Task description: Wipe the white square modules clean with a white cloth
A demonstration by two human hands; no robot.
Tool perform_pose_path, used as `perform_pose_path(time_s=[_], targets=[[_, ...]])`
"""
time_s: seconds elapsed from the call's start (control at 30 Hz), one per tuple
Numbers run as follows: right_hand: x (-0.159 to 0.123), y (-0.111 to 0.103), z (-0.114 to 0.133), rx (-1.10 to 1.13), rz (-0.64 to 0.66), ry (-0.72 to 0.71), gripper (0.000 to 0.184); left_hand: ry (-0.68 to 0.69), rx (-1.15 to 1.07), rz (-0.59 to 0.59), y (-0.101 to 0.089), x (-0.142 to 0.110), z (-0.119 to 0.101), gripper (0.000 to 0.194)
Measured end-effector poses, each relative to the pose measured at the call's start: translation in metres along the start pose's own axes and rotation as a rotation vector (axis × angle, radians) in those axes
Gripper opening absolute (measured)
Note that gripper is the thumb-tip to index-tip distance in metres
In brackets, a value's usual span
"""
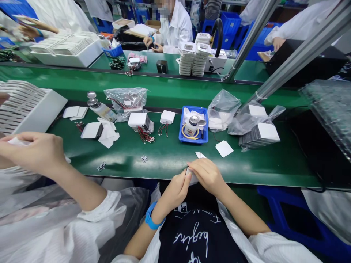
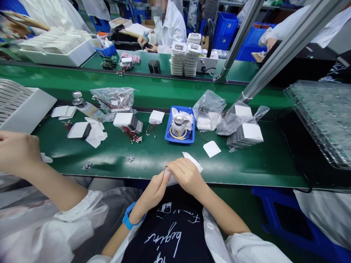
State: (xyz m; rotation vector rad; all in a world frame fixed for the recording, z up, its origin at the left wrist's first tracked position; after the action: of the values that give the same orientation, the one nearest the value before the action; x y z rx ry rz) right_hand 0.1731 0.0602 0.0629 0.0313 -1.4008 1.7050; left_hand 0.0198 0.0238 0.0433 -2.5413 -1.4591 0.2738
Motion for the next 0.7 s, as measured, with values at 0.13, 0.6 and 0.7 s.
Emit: perform_pose_path(time_s=[0.13,0.6,0.7], targets=[[-0.001,-0.001,0.001,0.006,0.004,-0.016,0.02,-0.012,0.089,0.04,-0.005,-0.002,-0.003,0.032],[0.004,-0.003,0.009,-0.088,0.047,-0.014,0.015,0.014,0.315,0.017,-0.011,-0.005,-0.011,0.026],[0.002,0.0,0.01,-0.055,0.023,0.043,0.015,0.036,0.32,-0.015,-0.009,-0.005,-0.008,0.024]])
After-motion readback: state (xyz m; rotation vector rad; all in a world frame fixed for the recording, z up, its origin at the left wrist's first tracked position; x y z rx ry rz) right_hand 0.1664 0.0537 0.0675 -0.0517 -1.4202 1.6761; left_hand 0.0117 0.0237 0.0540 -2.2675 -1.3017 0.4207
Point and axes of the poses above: each hand's wrist, its own x-axis towards the middle knuckle, its own y-axis out of the palm, z = x × y, the point moved 1 cm from there along x, towards the middle knuckle, and after that the axes turned 9 degrees about z, right-handed, at the moved point
